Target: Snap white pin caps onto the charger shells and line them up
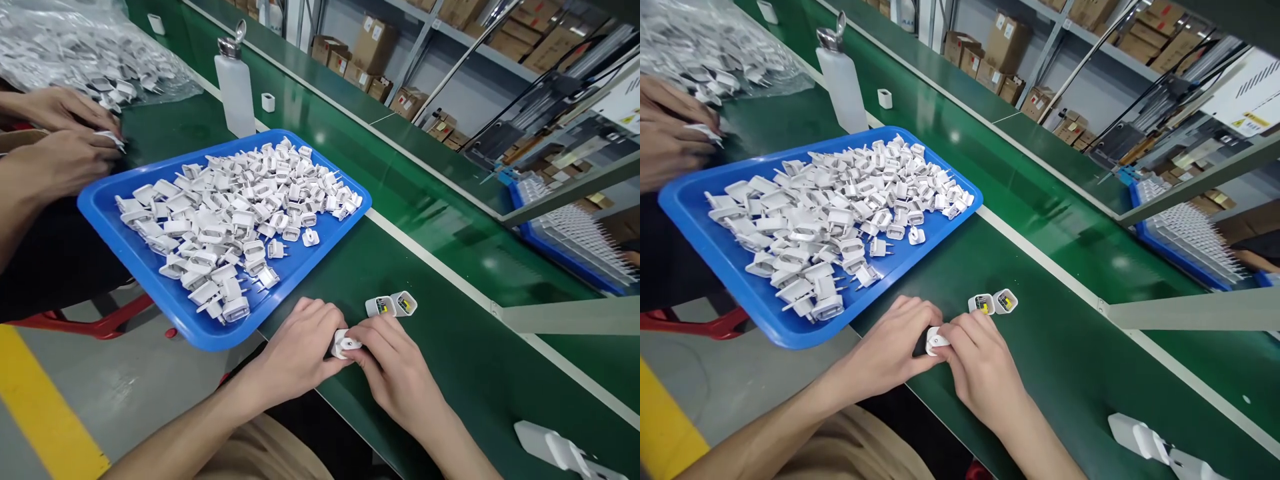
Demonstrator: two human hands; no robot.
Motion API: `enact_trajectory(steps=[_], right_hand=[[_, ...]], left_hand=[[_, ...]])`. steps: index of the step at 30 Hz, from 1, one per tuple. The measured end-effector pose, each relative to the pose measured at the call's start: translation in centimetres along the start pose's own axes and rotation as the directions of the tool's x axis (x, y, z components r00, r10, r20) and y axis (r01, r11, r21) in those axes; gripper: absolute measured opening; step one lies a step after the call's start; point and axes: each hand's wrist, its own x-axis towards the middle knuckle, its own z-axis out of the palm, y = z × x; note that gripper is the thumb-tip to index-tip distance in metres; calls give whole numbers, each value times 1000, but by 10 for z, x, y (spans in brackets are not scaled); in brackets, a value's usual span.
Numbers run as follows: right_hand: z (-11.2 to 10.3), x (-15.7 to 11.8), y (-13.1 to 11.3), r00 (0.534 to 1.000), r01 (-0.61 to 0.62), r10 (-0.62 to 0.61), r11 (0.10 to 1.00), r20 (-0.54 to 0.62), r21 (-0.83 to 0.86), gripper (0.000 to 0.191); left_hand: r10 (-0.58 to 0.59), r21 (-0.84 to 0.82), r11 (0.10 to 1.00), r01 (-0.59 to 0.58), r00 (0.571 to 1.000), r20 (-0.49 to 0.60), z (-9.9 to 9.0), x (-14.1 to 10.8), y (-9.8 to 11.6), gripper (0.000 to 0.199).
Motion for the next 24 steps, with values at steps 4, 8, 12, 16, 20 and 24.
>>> enact_trajectory(steps=[4, 8, 12, 16, 20, 24], right_hand=[[3, -2, 5, 1000, -6, 6, 996, 8, 88, 12], [5, 0, 4, 1000, 14, -14, 999, 9, 36, 13], [2, -1, -7, 1000, -5, 5, 996, -6, -89, 19], [-16, -31, -6, 992, -124, 117, 978, -50, -168, 19], [-59, -96, 17, 928, -362, 298, 859, -223, -361, 30], [-107, -134, 32, 854, -519, 338, 624, -396, -584, 50]], left_hand=[[-15, -20, 1000, 15, 1000, -23, 2, 1, -2, 21], [-10, -14, 1000, 10, 1000, -5, 2, 1, -2, 21], [-4, 22, 1000, 4, 1000, -5, 1, -2, 2, 20], [-12, 37, 999, 13, 999, -35, 2, -4, 1, 59], [5, 42, 999, -3, 998, -55, 6, -9, -4, 61], [-33, 82, 996, 41, 995, -90, 11, -4, 0, 60]])
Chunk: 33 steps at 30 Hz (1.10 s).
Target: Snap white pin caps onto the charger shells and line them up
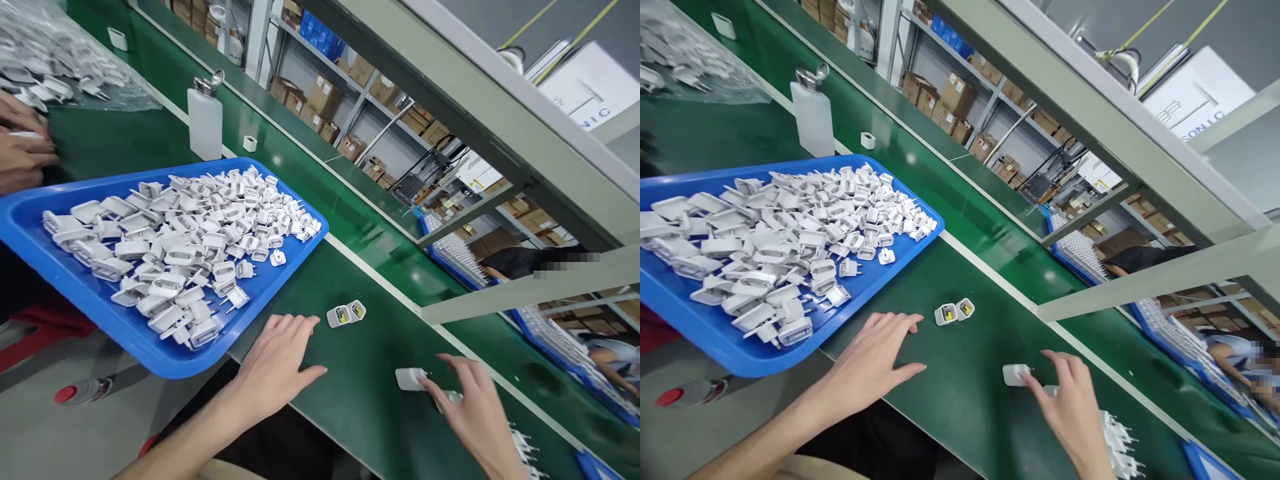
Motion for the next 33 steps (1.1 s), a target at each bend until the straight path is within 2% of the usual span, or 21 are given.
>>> enact_trajectory(steps=[2, 4, 5, 7, 9, 11, 12, 15, 17, 20, 22, 25, 27, 29, 31, 33], right_hand=[[-9, 11, -1, 995, -40, 35, 998, -98, -44, 52], [-11, 32, -22, 989, -14, 17, 1000, -147, 27, 46], [-9, 44, -38, 989, 34, -21, 996, -148, 87, 42], [0, 73, -79, 983, 170, -149, 961, -106, 220, 30], [14, 103, -124, 948, 307, -317, 891, -27, 334, 22], [32, 132, -167, 898, 384, -436, 842, 59, 379, 19], [42, 147, -187, 884, 392, -456, 843, 103, 369, 20], [71, 188, -234, 887, 353, -428, 871, 173, 342, 24], [84, 209, -251, 896, 320, -404, 875, 183, 364, 16], [82, 217, -249, 900, 291, -393, 863, 189, 413, 3], [66, 202, -233, 909, 275, -379, 856, 172, 437, 6], [38, 158, -204, 928, 230, -353, 798, 122, 557, 12], [28, 125, -185, 915, 213, -377, 754, 144, 622, 12], [28, 96, -167, 896, 295, -431, 758, 108, 582, 16], [30, 73, -143, 886, 403, -464, 775, 7, 486, 28], [29, 56, -112, 893, 436, -440, 794, -95, 424, 41]], left_hand=[[-52, 54, 997, 53, 998, -22, 3, 12, 10, 66], [-67, 113, 991, 68, 998, -12, 6, 28, 22, 68], [-58, 137, 989, 56, 998, 9, 7, 37, 29, 63], [-32, 175, 984, 21, 998, 56, 9, 50, 38, 41], [-22, 197, 980, 8, 997, 69, 10, 54, 40, 21], [-24, 218, 976, 11, 998, 57, 6, 47, 36, 19], [-31, 228, 974, 19, 998, 49, 3, 40, 31, 20], [-66, 213, 975, 68, 998, -18, -9, 16, 16, 15], [-74, 143, 986, 87, 993, -92, -16, 3, 7, 13], [-58, 25, 998, 63, 982, -180, -18, -6, -1, 17], [-54, -7, 999, 53, 976, -211, -14, -7, -2, 19], [-94, 2, 995, 96, 972, -216, -4, -5, 2, 26], [-126, 6, 991, 130, 972, -197, 1, -4, 6, 29], [-126, -16, 992, 125, 974, -188, 5, -3, 6, 25], [-108, -67, 993, 96, 974, -198, 6, -3, 3, 27], [-86, -127, 990, 61, 976, -202, 4, -4, -1, 33]])
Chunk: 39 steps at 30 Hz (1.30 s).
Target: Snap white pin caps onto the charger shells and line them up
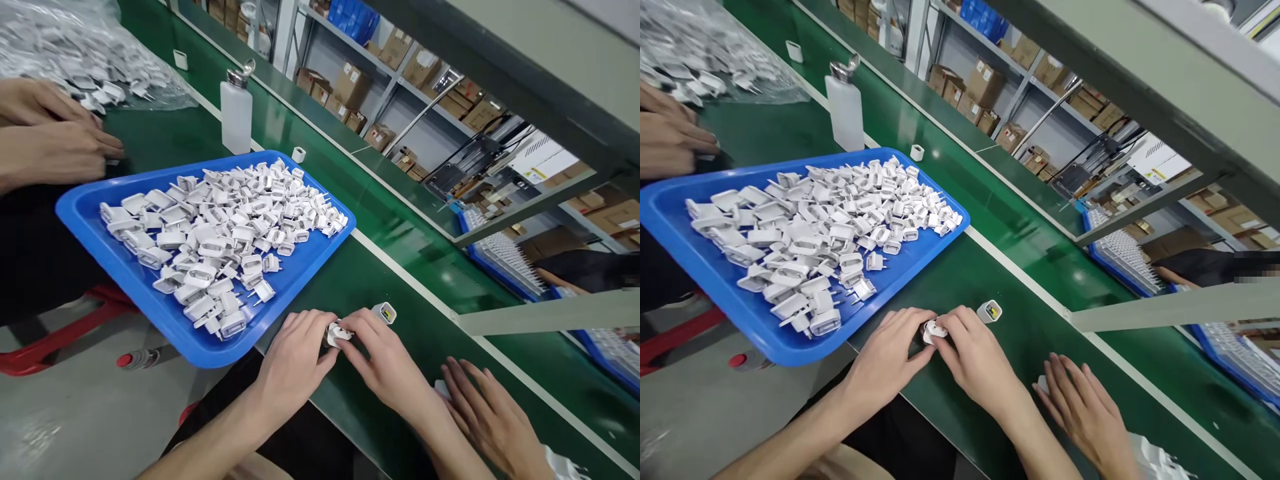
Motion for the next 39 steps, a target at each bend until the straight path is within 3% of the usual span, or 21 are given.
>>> enact_trajectory(steps=[4, 7, 10, 13, 16, 21, 31, 39], right_hand=[[-39, -43, 37, 994, -39, 36, 999, -104, -34, 41], [-52, -44, 43, 990, -53, 47, 998, -131, -43, 44], [-35, -15, 20, 998, -46, 45, 999, -44, -24, 49], [1, 24, -13, 992, -79, 77, 997, 96, 16, 21], [26, 46, -31, 969, -110, 96, 993, 226, 49, 14], [25, 44, -29, 943, -100, 76, 993, 323, 57, 17], [25, 44, -25, 934, -146, 100, 983, 343, 109, 14], [37, 33, -34, 950, -126, 131, 991, 282, -34, 18]], left_hand=[[-1, -34, 999, 2, 999, 53, -4, 1, -3, 31], [-45, 98, 994, 40, 998, 52, 0, 3, 1, 22], [-70, 179, 982, 65, 997, 26, 7, 6, 5, 15], [-63, 161, 985, 60, 998, 9, 10, 7, 7, 15], [-77, 151, 986, 73, 997, 18, 11, 7, 6, 18], [-72, 150, 987, 64, 996, 50, 10, 6, 4, 17], [-65, 125, 990, 61, 998, 22, 12, 7, 3, 15], [-62, 120, 991, 56, 997, 49, 11, 7, 3, 17]])
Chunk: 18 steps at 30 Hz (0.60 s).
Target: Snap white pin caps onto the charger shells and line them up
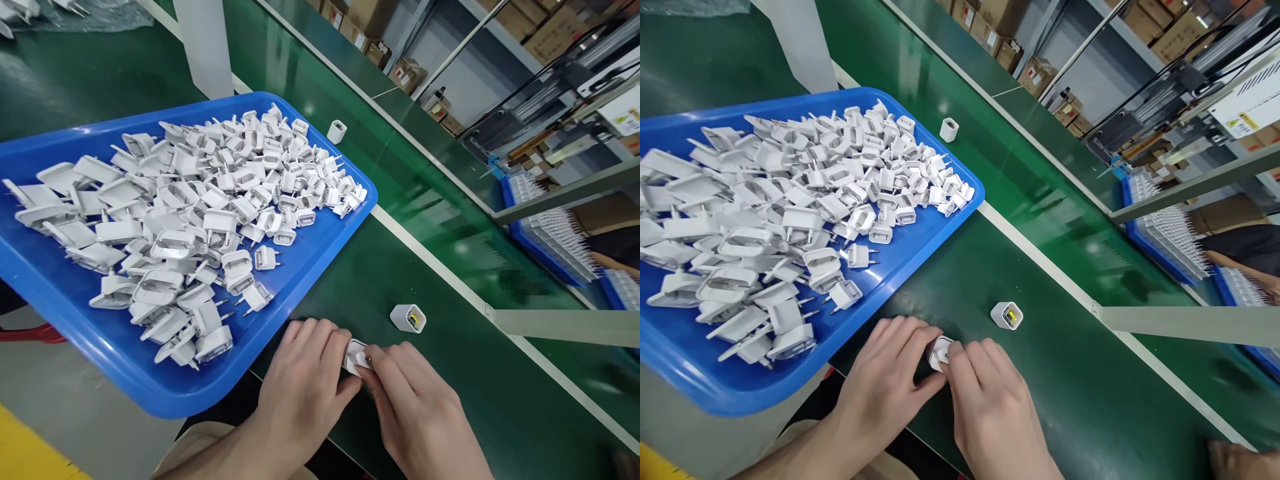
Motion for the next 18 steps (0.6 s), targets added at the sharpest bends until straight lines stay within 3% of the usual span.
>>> enact_trajectory(steps=[5, 10, 12, 16, 18], right_hand=[[16, -7, -3, 988, 0, -18, 993, -153, -120, 18], [16, -2, -5, 990, 2, -11, 998, -139, -58, 20], [10, 0, -4, 993, 8, -14, 999, -114, -53, 21], [-10, -22, 24, 994, -98, 91, 987, -65, -126, 27], [-24, -53, 52, 976, -213, 202, 965, -83, -151, 32]], left_hand=[[15, -2, 1000, -15, 1000, -10, 0, 0, -1, 14], [22, 45, 999, -21, 1000, -13, 0, 0, -1, 14], [36, 84, 996, -35, 999, -5, -1, -1, 0, 23], [85, 115, 990, -84, 996, 4, -5, -4, -3, 57], [106, 112, 988, -105, 994, -7, -7, -7, -6, 53]])
